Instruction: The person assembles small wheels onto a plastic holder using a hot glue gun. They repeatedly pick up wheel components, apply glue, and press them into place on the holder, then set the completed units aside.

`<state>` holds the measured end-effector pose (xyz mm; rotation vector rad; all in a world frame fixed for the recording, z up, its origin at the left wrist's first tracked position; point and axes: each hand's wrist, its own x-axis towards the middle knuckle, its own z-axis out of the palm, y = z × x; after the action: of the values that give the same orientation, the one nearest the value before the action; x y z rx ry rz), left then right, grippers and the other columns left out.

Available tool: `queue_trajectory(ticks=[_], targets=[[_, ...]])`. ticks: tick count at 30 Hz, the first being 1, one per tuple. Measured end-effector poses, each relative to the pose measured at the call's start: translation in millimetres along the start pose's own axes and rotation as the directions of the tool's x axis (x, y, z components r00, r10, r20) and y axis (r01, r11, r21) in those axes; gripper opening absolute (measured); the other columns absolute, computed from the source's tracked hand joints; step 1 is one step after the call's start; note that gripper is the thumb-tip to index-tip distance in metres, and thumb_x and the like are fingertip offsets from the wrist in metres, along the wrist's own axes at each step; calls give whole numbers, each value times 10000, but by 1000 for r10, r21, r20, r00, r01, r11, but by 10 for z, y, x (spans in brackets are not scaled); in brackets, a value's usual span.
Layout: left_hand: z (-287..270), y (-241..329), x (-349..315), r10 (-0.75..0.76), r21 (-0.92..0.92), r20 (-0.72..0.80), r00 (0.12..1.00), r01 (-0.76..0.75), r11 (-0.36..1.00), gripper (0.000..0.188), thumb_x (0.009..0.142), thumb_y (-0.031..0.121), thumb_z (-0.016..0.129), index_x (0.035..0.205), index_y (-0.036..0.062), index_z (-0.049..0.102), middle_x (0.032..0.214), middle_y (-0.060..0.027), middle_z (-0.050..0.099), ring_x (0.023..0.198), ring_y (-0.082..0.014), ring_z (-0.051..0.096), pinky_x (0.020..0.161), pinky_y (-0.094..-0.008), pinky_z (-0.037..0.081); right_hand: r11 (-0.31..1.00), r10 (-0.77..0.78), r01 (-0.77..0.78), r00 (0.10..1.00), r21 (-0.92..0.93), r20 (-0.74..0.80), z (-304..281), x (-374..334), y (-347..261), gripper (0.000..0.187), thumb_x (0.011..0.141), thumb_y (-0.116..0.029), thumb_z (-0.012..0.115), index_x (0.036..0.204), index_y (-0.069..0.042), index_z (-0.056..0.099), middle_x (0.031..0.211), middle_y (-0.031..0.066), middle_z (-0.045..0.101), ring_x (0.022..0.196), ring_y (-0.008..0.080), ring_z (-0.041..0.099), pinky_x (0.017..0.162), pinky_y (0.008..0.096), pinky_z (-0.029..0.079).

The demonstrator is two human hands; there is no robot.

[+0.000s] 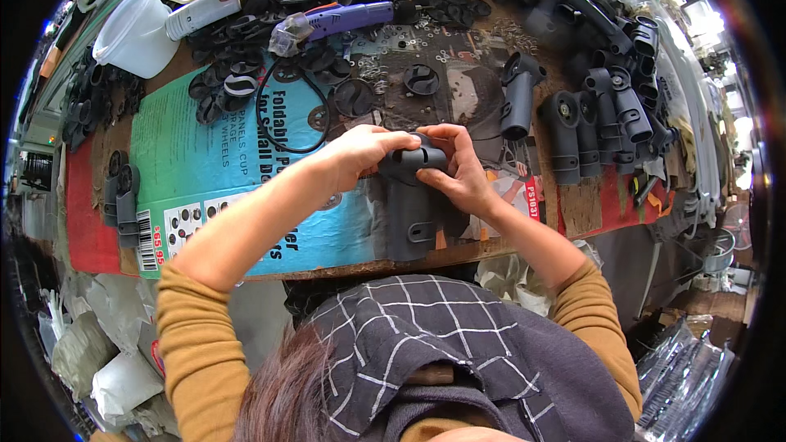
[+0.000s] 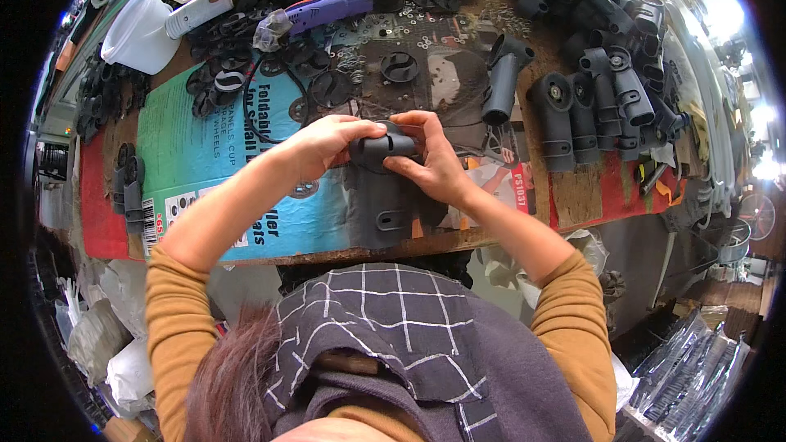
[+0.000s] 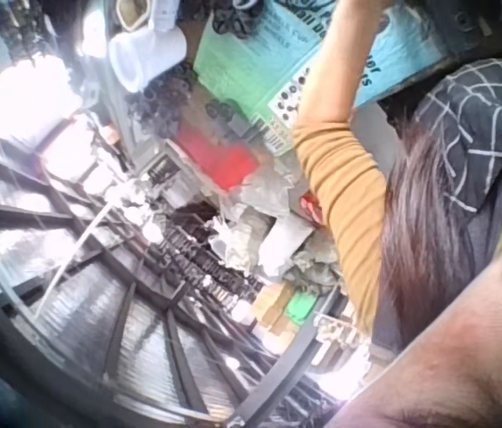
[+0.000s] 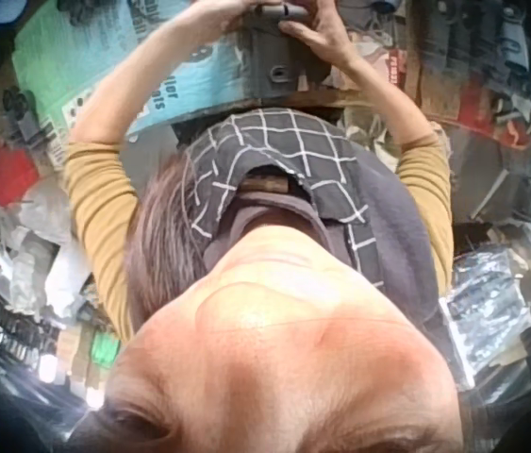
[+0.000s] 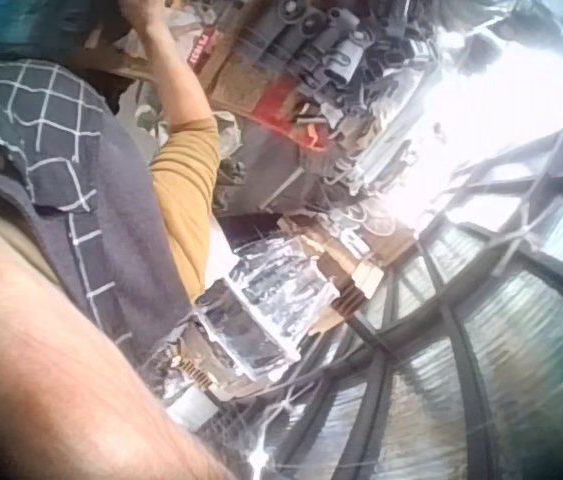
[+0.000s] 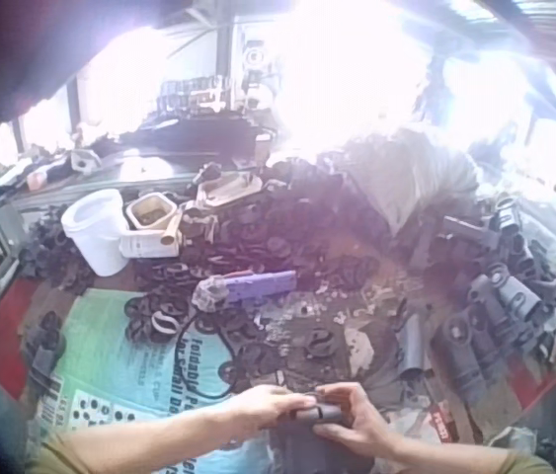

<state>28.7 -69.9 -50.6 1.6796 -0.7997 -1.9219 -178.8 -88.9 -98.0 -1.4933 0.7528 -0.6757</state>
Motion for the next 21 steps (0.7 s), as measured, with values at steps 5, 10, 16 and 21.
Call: queue_trajectory(ticks=[5, 10, 16, 21], targets=[[119, -91, -393, 545, -160, 43, 837, -533, 831, 469, 821, 226, 760, 1189, -20, 604, 1050, -49, 647, 985, -109, 591, 898, -275, 463, 793, 266, -327, 945, 514, 190, 40, -194, -345, 741, 748, 11, 774, 1388, -39, 403, 1268, 70, 557, 1168, 163, 552, 1020, 327, 445], [168, -80, -709, 848, 629, -16, 530, -654, 421, 575, 718, 475, 812, 927, -15, 595, 853, -173, 604, 808, -333, 625, 735, -405, 504, 984, 93, -121, 975, 132, 202, 111, -170, -660, 521, 726, -48, 793, 1189, -24, 556, 1095, 29, 627, 1039, 105, 573, 938, 304, 468], [104, -249, -662, 904, 672, -36, 426, -660, 338, 657, 673, 574, 797, 870, -17, 588, 835, -174, 599, 783, -352, 615, 698, -412, 501, 942, 33, 12, 991, -335, 128, 227, -208, -846, 372, 690, -71, 765, 1005, -9, 577, 889, 106, 637, 830, 153, 619, 747, 312, 504], [-78, -469, -484, 950, 696, -14, 312, -679, 234, 683, 746, 384, 801, 1282, 28, 572, 1174, -197, 600, 1055, -344, 606, 919, -385, 499, 436, -461, 365, 876, -823, 145, 353, -80, -603, 445, 618, -95, 747, 1031, -18, 599, 1052, 154, 660, 935, 299, 633, 775, 398, 497]])
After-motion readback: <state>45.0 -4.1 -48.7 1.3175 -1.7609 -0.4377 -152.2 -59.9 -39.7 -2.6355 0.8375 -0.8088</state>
